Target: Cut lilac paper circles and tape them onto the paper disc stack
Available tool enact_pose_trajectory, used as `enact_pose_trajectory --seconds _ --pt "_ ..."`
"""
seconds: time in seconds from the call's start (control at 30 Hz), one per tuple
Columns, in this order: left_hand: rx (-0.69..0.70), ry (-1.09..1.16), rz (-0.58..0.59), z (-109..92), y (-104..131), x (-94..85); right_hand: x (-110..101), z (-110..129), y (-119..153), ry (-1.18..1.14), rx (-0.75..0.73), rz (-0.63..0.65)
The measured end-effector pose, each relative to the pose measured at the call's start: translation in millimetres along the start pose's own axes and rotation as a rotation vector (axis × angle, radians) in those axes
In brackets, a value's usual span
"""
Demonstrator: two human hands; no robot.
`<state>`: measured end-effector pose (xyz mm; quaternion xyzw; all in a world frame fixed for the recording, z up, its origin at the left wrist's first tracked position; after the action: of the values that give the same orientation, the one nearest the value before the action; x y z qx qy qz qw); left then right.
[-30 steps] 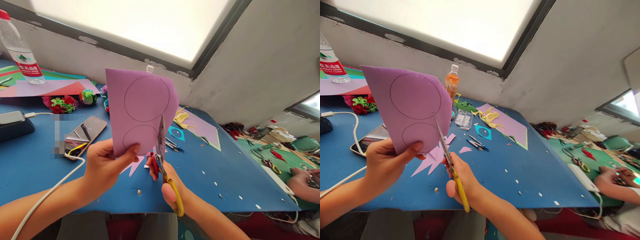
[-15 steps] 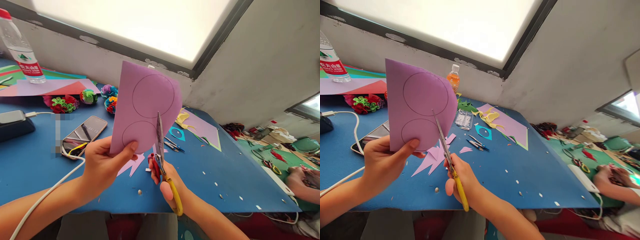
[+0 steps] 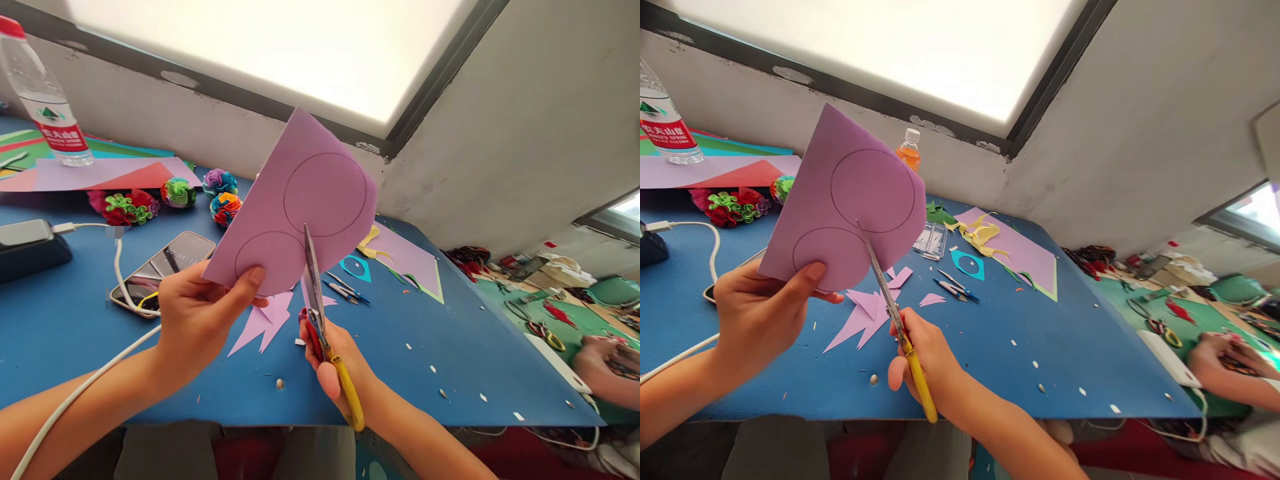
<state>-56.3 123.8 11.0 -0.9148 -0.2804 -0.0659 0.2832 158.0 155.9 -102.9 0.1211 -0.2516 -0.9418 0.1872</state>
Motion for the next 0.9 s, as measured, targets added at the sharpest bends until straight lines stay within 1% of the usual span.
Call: enact_pose_trajectory --seconds 0.13,0.27,0.37,0.53,0.63,0.77,0.9 --pt "-0.034 0.001 -0.004 2 -2 0.2 -3 -1 -1 0.086 -0.091 -0.012" --pt "-0.025 0.054 -0.03 4 -2 -0.9 -1 0 0 0.104 -0.118 0.001" --pt "0.008 0.063 -0.028 5 -3 -2.1 1 3 2 0.08 -0.083 0.002" --pt "-0.004 0.085 -0.031 5 -4 -4.4 6 10 7 0.012 -0.006 0.029" --pt "-0.031 0.13 -0.029 3 -5 -3.8 8 13 9 0.006 0.01 0.048" --pt "-0.041 0.187 -0.036 3 -7 -3.5 7 11 8 -0.022 0.025 0.033" --pt "-0.045 0.2 -0.039 4 -8 -4.2 10 12 8 -0.017 0.017 0.069"
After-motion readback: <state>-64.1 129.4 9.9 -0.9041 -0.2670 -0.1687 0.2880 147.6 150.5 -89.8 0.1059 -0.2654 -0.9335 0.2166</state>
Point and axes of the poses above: each hand's wrist, its own y-axis away from the middle knuckle, its own x-axis out of the palm, z = x × y, the point moved 8 cm from there along -y, towards the middle knuckle, and after that the axes turned 10 degrees about x, right-handed, at the moved point
